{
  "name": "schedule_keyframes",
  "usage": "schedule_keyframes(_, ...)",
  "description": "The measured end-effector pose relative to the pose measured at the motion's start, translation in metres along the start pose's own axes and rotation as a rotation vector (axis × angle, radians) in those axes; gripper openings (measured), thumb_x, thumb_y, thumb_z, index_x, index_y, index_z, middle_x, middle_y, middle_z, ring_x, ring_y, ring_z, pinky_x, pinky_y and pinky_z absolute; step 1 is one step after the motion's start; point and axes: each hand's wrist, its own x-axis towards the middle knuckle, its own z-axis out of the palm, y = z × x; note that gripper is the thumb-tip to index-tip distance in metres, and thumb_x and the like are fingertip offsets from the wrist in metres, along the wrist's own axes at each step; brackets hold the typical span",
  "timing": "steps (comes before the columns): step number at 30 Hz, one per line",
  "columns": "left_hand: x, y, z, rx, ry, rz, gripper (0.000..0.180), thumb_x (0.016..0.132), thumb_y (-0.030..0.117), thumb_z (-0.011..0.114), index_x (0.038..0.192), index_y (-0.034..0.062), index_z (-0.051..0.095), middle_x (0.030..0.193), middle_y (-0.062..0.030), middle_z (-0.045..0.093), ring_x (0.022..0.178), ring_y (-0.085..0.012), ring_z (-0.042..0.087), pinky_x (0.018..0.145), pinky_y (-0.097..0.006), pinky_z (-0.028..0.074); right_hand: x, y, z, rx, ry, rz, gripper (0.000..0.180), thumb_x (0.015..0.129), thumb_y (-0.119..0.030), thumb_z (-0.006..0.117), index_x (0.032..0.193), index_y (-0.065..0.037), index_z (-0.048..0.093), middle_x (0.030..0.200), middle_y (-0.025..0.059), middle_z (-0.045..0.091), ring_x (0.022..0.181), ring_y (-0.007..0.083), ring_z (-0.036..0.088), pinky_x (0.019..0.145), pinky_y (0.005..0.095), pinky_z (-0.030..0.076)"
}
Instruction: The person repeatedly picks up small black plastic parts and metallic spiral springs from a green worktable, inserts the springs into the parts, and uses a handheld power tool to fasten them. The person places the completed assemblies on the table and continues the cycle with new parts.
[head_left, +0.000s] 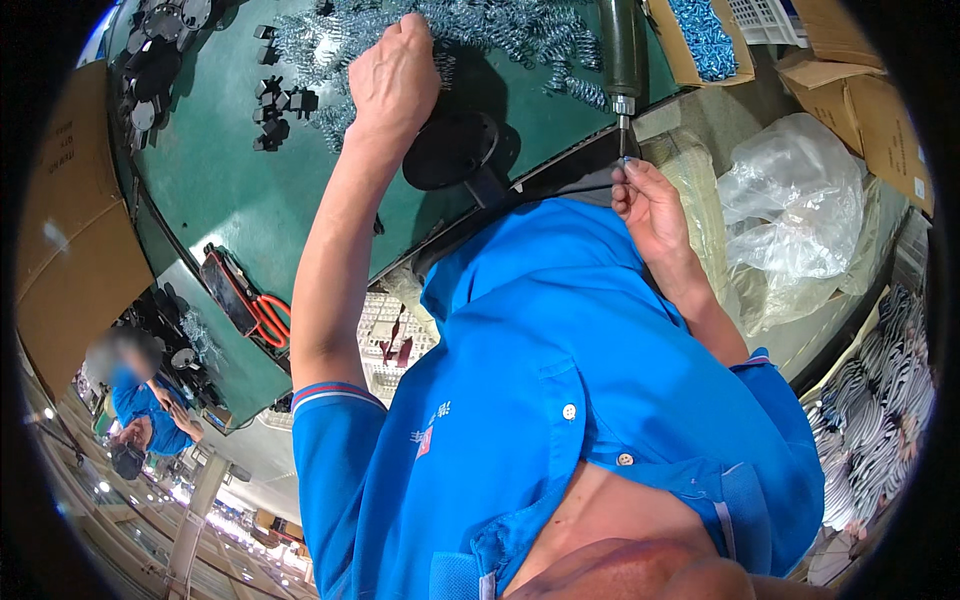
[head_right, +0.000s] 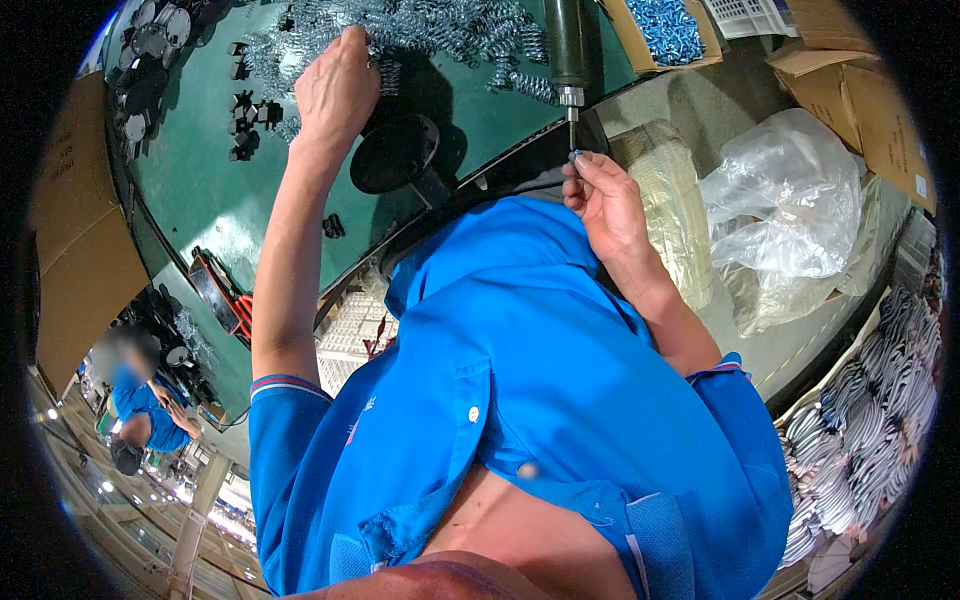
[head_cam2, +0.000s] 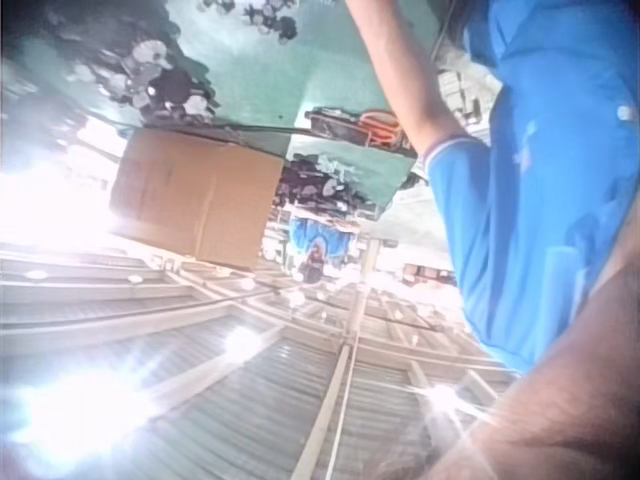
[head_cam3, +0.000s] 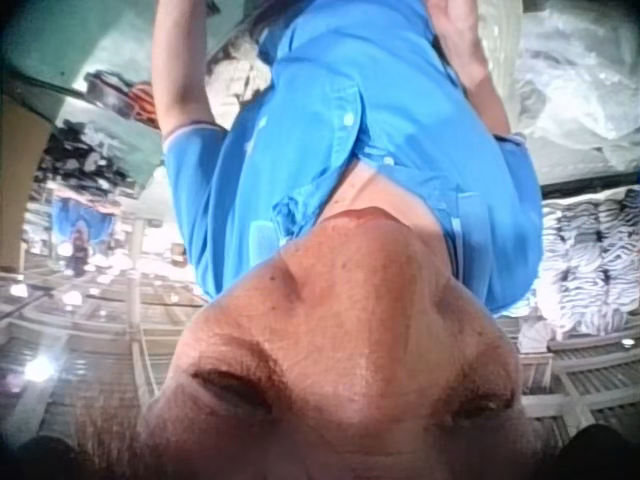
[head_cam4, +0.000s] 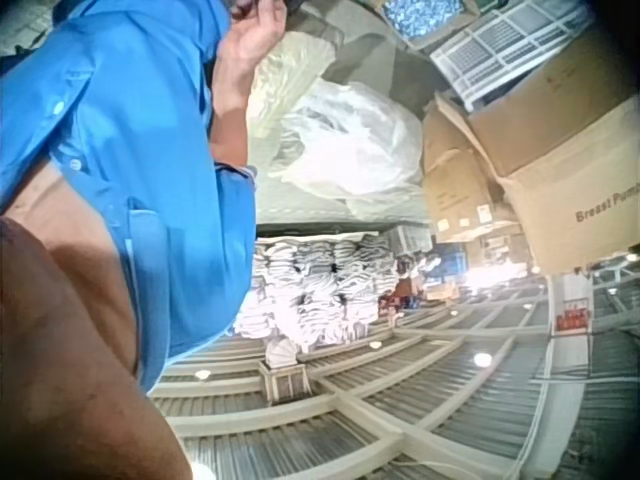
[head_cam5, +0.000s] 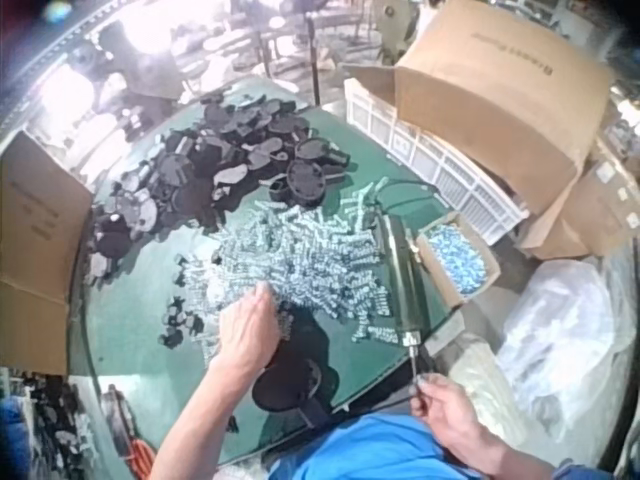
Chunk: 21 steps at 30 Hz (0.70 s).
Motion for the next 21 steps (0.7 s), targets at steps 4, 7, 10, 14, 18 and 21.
schedule_keyframes(4, -0.004, -0.006, 0.004, -0.008, -0.027, 0.016, 0.030, 0.078, 0.008, 0.060, 0.108, 0.0042, 0.055, 0.096, -0.0151, 0.068, 0.086, -0.0386, 0.066, 0.071, -0.047, 0.052, 0.002, 0.001, 0.003, -0.021, -0.023, -0.004, 0.007, 0.095, -0.014, 0.061, 0.098, -0.008, 0.063, 0.089, 0.0039, 0.066, 0.072, 0.0110, 0.059, 0.065, 0.0240, 0.046)
schedule_keyframes(7, -0.009, -0.015, -0.001, -0.226, 0.101, 0.025, 0.041, 0.078, 0.010, 0.063, 0.118, 0.0044, 0.058, 0.092, -0.0099, 0.067, 0.083, -0.0309, 0.068, 0.072, -0.041, 0.053, 0.003, 0.003, 0.006, 0.020, -0.040, 0.006, 0.007, 0.095, -0.014, 0.061, 0.098, -0.008, 0.062, 0.090, 0.0041, 0.066, 0.073, 0.0107, 0.058, 0.066, 0.0242, 0.046)
schedule_keyframes(10, -0.018, -0.021, -0.021, -0.584, 0.092, -0.065, 0.044, 0.076, 0.014, 0.067, 0.120, 0.0055, 0.064, 0.089, -0.0063, 0.065, 0.078, -0.0208, 0.068, 0.074, -0.033, 0.053, 0.002, 0.006, 0.002, 0.116, -0.083, 0.028, 0.009, 0.095, -0.013, 0.061, 0.102, -0.008, 0.063, 0.093, 0.0037, 0.065, 0.075, 0.0110, 0.058, 0.066, 0.0249, 0.046)
schedule_keyframes(14, -0.034, -0.045, -0.023, -0.848, 0.061, -0.168, 0.020, 0.085, 0.009, 0.071, 0.105, 0.0065, 0.072, 0.095, -0.0008, 0.069, 0.079, -0.0093, 0.066, 0.074, -0.023, 0.052, 0.005, 0.008, -0.004, 0.188, -0.120, 0.073, 0.010, 0.095, -0.013, 0.061, 0.104, -0.009, 0.063, 0.095, 0.0037, 0.065, 0.076, 0.0119, 0.056, 0.067, 0.0255, 0.046)
schedule_keyframes(18, -0.049, -0.051, -0.036, -0.929, 0.034, -0.277, 0.013, 0.089, 0.009, 0.070, 0.101, 0.0072, 0.071, 0.093, -0.0003, 0.072, 0.088, -0.0076, 0.067, 0.065, -0.021, 0.052, 0.002, 0.010, 0.003, 0.192, -0.059, 0.034, 0.009, 0.096, -0.013, 0.060, 0.102, -0.008, 0.062, 0.095, 0.0051, 0.064, 0.075, 0.0118, 0.054, 0.066, 0.0256, 0.045)
schedule_keyframes(21, -0.053, -0.050, -0.040, -1.142, 0.055, -0.388, 0.011, 0.090, 0.011, 0.069, 0.098, 0.0042, 0.069, 0.090, -0.0044, 0.072, 0.084, -0.0093, 0.069, 0.059, -0.021, 0.051, 0.003, 0.009, 0.001, 0.237, -0.071, 0.080, 0.009, 0.096, -0.013, 0.059, 0.102, -0.007, 0.061, 0.096, 0.0054, 0.064, 0.076, 0.0117, 0.054, 0.067, 0.0254, 0.045)
